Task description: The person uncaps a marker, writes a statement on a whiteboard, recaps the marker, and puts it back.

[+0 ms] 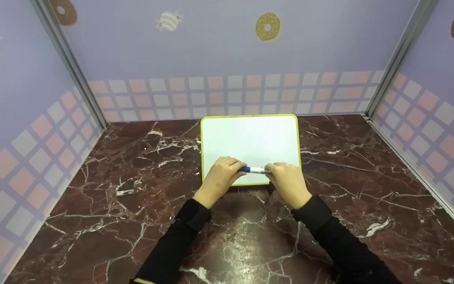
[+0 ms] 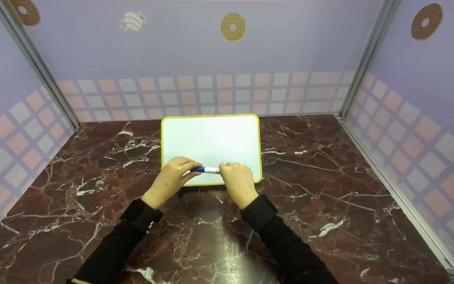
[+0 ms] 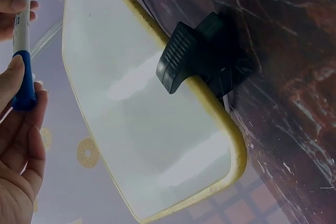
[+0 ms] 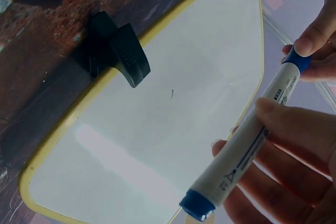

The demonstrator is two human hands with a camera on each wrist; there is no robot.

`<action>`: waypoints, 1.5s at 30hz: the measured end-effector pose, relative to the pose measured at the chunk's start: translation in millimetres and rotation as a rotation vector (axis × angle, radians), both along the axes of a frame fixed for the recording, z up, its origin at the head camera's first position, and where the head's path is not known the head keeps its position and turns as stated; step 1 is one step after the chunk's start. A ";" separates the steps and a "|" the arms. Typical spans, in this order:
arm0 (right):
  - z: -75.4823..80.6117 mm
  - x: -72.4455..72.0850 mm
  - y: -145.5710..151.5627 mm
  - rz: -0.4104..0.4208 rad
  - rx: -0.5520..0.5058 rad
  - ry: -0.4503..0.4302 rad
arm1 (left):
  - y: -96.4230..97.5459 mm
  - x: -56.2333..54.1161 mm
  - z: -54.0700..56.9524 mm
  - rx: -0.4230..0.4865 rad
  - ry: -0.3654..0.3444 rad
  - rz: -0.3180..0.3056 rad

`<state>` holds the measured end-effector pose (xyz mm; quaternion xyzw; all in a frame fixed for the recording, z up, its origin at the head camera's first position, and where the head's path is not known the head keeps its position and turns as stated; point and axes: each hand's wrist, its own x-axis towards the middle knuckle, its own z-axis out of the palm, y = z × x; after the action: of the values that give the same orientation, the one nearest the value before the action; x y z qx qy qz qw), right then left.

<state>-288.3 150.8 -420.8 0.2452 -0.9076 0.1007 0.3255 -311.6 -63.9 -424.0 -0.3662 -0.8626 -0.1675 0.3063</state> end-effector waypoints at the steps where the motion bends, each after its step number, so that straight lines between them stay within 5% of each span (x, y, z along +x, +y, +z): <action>1: 0.0 -0.3 -0.1 -0.002 0.001 -0.001 | -0.1 0.1 0.0 0.005 -0.009 -0.004; 18: -2.9 -5.3 0.3 0.002 0.029 0.146 | -4.9 0.5 -1.1 0.068 -0.086 -0.026; 27: 1.7 -7.8 9.5 -0.052 -0.021 0.142 | -32.6 -9.8 12.6 0.170 -0.123 0.001; 30: 2.8 -9.1 11.7 -0.056 -0.026 0.131 | -50.1 -14.6 20.8 0.219 -0.130 0.051; 36: 2.9 -10.1 13.2 -0.048 -0.031 0.113 | -84.3 -19.5 29.8 0.286 -0.191 0.264; 45: 3.2 -8.6 13.1 -0.055 -0.031 0.098 | -112.0 -24.1 16.3 0.203 -0.303 0.592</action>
<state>-297.0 163.9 -417.6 0.2196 -0.8953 0.0937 0.3762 -335.7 -175.9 -407.7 -0.0386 -0.9460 -0.2091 0.2447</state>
